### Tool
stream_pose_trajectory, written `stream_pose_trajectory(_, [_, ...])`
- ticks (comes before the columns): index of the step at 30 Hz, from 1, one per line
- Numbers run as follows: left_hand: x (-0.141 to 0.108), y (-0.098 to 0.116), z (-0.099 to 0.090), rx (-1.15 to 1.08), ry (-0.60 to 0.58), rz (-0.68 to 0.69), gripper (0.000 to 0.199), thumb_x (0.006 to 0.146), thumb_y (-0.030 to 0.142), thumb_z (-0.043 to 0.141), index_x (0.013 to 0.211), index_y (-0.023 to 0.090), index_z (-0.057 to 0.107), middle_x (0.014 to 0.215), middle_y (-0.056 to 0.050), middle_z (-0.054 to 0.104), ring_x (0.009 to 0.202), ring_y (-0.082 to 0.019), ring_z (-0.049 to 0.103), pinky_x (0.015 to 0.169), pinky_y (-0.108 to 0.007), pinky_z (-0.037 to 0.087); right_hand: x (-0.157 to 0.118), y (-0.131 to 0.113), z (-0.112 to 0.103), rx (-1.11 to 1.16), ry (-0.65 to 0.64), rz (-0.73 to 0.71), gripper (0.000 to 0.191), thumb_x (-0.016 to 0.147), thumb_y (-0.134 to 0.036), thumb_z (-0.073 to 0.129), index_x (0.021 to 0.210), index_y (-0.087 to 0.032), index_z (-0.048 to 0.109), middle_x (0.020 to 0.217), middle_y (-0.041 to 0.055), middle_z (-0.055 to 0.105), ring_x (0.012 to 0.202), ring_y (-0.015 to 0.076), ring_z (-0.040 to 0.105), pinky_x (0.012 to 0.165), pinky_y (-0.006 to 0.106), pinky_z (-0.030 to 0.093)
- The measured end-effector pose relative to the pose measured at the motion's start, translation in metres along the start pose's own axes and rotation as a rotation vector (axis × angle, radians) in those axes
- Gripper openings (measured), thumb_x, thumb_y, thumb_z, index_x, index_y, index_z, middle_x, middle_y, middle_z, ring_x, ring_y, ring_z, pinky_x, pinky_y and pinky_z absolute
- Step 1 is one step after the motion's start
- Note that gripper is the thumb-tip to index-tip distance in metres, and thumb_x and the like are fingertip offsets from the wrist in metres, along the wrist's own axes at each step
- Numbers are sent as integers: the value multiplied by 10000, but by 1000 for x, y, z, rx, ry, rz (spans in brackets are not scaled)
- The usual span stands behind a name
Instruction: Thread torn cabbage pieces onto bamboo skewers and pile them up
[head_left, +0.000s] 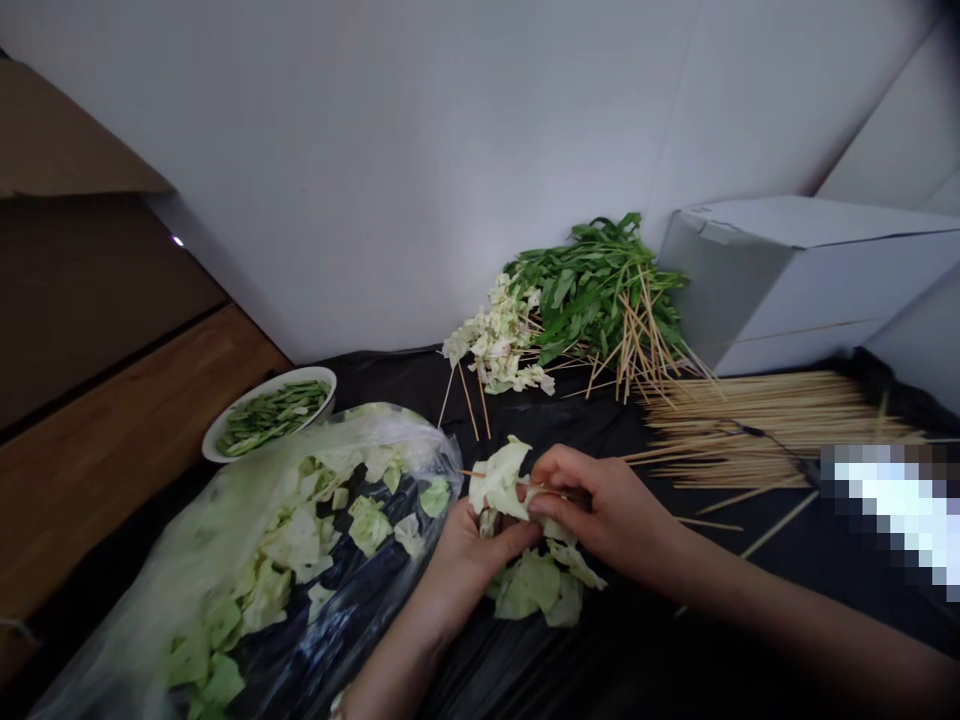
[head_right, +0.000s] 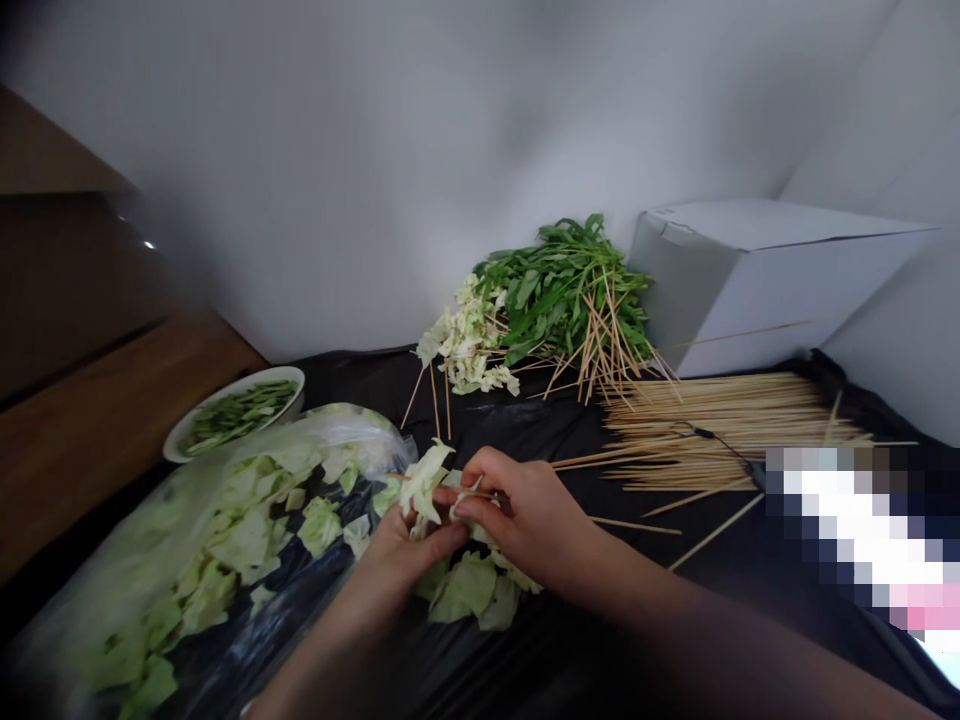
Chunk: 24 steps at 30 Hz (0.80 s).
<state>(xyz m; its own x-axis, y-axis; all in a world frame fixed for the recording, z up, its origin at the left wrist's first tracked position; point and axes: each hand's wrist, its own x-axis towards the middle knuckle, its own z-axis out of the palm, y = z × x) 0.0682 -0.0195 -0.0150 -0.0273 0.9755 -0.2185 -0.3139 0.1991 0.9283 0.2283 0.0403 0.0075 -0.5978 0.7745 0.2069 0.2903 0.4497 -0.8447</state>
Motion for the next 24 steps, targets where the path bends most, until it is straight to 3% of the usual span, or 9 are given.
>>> stream_pose_trajectory(5, [8, -3, -13, 105, 80, -4, 332, 585, 341, 876, 798, 146, 712, 664, 10, 656, 568, -104, 527, 553, -208, 389, 1, 1, -2, -99, 65, -94, 18, 853, -215, 647, 854, -206, 632, 729, -37, 635, 620, 104, 549, 573, 217, 384])
stream_pose_trajectory(10, [16, 2, -32, 40, 262, 61, 302, 655, 327, 836, 810, 172, 628, 601, 54, 594, 509, -56, 466, 504, -158, 345, 4, 3, -17, -154, 165, -235, 87, 900, -180, 590, 871, -197, 671, 784, -3, 659, 714, 118, 592, 653, 231, 428])
stream_pose_trajectory(13, [19, 8, -39, -52, 361, 122, 338, 629, 306, 848, 828, 174, 610, 694, 37, 634, 553, -60, 530, 524, -154, 388, 3, 8, -19, -189, 106, -271, 155, 941, -221, 546, 963, -216, 700, 839, 11, 706, 748, 129, 632, 686, 239, 458])
stream_pose_trajectory(17, [20, 14, -44, -107, 461, 150, 364, 608, 304, 861, 855, 195, 617, 761, 33, 656, 657, -91, 616, 619, -184, 462, 2, 16, -12, -347, -10, -207, 253, 976, -282, 469, 1016, -218, 710, 871, 45, 722, 789, 176, 661, 741, 298, 484])
stream_pose_trajectory(24, [18, 12, -43, 19, 499, 247, 315, 626, 332, 844, 852, 191, 675, 711, 64, 571, 639, -79, 554, 686, -207, 466, 0, 16, -2, -451, -50, -179, 330, 975, -232, 377, 1060, -202, 695, 888, 72, 708, 819, 192, 666, 746, 306, 489])
